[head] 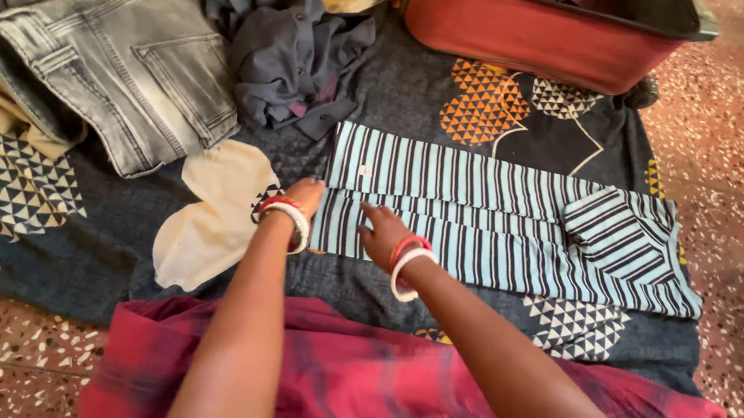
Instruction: The person folds a pair of dark trousers and places them into an open suitcase. Then the person folds a striped shirt on the floor and places it into the suitcase.
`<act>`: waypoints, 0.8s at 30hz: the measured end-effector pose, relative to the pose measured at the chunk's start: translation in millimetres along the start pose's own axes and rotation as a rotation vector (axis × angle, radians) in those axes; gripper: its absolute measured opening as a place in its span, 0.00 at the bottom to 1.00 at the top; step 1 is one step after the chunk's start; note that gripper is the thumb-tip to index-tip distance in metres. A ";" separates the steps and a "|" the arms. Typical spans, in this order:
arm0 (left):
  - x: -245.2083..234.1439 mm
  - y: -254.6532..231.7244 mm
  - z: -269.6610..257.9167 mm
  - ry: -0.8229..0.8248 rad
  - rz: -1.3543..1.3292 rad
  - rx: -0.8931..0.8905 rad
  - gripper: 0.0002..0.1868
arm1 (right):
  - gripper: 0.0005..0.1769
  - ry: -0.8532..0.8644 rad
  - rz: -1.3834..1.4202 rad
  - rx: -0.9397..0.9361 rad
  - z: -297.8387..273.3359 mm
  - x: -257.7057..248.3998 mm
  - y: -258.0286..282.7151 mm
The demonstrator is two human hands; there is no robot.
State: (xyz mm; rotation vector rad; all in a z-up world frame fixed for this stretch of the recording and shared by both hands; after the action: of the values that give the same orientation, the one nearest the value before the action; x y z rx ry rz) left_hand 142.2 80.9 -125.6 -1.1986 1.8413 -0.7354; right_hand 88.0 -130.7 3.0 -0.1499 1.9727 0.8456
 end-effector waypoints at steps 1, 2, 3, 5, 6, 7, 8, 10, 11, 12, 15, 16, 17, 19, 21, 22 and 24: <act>5.4 2.2 3.9 0.028 -0.061 -0.065 0.26 | 0.30 0.014 0.025 0.007 9.6 -3.2 -0.5; 6.0 -1.0 5.8 -0.007 -0.053 -0.027 0.26 | 0.30 0.025 0.053 0.015 20.0 -5.8 -0.1; 7.3 -5.7 8.1 -0.042 -0.045 0.012 0.25 | 0.31 0.021 0.070 0.026 30.5 -7.2 1.4; 8.3 -9.5 12.1 -0.070 -0.052 0.055 0.25 | 0.34 0.013 0.106 0.054 49.4 -5.7 2.4; 8.9 -9.5 14.4 -0.066 -0.069 0.059 0.26 | 0.35 0.015 0.100 0.068 57.8 -4.1 2.0; 9.3 -9.0 16.5 -0.061 -0.085 0.062 0.26 | 0.35 0.017 0.093 0.081 66.2 -2.2 1.3; 9.8 -6.2 17.6 -0.044 -0.088 0.038 0.26 | 0.36 0.020 0.086 0.092 73.1 0.5 0.6; 9.9 -2.9 19.0 -0.010 -0.091 -0.005 0.26 | 0.40 0.023 0.090 0.075 83.6 5.0 -0.5; 9.0 -3.1 18.1 -0.008 -0.024 -0.024 0.25 | 0.43 0.023 0.092 0.066 87.6 7.0 -0.8; 8.5 -4.1 16.1 -0.005 0.044 -0.043 0.24 | 0.43 0.042 0.078 0.102 90.7 10.9 -2.4; 7.7 -13.9 3.0 -0.024 0.080 -0.045 0.23 | 0.44 0.067 0.051 0.184 96.8 19.7 -3.6; 6.4 -17.7 -4.4 -0.036 0.065 -0.038 0.24 | 0.46 0.054 0.053 0.193 97.5 20.7 -3.0; 6.3 -22.0 -11.7 -0.035 0.047 -0.050 0.25 | 0.47 0.040 0.055 0.202 97.4 21.3 -2.5; 8.1 -31.9 -26.4 -0.033 0.010 -0.077 0.26 | 0.47 0.034 0.095 0.234 94.7 23.3 -3.0; 7.9 -43.7 -37.5 -0.072 0.044 -0.126 0.26 | 0.47 0.033 0.151 0.251 93.7 21.6 -2.7; 6.7 -47.3 -41.8 -0.093 0.062 -0.149 0.27 | 0.47 0.035 0.188 0.253 93.2 20.8 -2.3; 5.6 -49.6 -46.4 -0.090 0.054 -0.126 0.25 | 0.46 0.015 0.249 0.255 92.4 19.1 -1.8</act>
State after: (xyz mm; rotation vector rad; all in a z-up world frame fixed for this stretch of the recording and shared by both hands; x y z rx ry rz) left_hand 123.7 58.8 -63.9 -1.2361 1.8599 -0.5333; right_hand 145.3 -70.7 -41.9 0.2427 2.1214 0.7409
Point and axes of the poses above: each hand's wrist, its own z-axis towards the middle knuckle, its own x-axis out of the palm, y = z × x, the point moved 5 cm from there along z, towards the middle knuckle, and after that the axes turned 14 degrees about y, right-handed, at the moved point
